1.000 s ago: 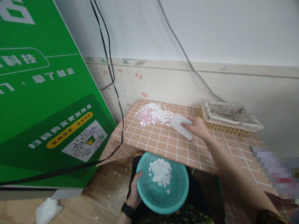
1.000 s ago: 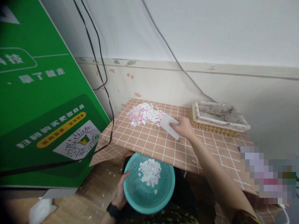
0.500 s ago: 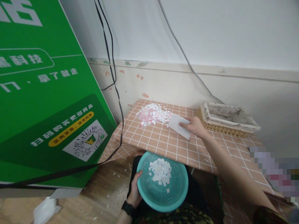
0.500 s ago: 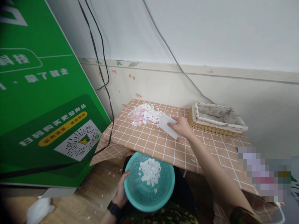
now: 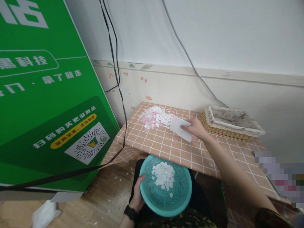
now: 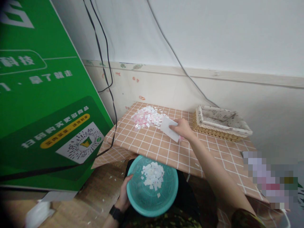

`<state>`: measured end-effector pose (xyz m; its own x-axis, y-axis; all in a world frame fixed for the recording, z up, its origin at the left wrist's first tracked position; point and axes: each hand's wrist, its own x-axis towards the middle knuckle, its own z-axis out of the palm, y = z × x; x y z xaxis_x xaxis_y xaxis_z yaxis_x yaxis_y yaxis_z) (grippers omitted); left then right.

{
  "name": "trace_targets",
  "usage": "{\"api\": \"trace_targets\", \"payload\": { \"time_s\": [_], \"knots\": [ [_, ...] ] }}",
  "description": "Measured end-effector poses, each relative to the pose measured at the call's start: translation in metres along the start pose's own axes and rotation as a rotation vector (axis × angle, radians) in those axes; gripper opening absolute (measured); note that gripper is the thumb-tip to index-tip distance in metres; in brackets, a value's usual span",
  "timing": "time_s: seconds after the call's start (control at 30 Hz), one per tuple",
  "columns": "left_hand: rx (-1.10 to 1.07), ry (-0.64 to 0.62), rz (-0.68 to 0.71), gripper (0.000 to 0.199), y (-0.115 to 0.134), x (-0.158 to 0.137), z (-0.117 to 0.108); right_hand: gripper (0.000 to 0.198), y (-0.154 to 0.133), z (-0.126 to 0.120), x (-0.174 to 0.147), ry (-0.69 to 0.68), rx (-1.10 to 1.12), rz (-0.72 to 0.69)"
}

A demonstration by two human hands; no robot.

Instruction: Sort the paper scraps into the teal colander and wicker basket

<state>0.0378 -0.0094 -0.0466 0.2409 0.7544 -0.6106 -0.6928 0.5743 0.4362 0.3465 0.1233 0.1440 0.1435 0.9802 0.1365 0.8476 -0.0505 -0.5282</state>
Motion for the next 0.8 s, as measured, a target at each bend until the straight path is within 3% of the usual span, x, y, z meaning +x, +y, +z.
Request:
{"api": "trace_targets", "payload": {
  "time_s": [0.27, 0.5, 0.67, 0.8],
  "knots": [
    [0.008, -0.008, -0.022, 0.025, -0.002, 0.003, -0.004, 0.033, 0.009, -0.004, 0.003, 0.063, -0.005, 0.009],
    [0.018, -0.014, -0.016, 0.025, -0.003, 0.006, -0.007, 0.033, 0.008, 0.003, 0.002, -0.005, 0.051, -0.005],
    [0.006, -0.031, -0.030, 0.027, -0.003, 0.006, -0.009, 0.032, 0.012, 0.000, 0.003, 0.088, 0.052, 0.023],
    [-0.003, -0.055, -0.045, 0.029, -0.004, 0.007, -0.010, 0.032, 0.014, 0.003, 0.004, 0.036, 0.077, 0.026]
  ]
}}
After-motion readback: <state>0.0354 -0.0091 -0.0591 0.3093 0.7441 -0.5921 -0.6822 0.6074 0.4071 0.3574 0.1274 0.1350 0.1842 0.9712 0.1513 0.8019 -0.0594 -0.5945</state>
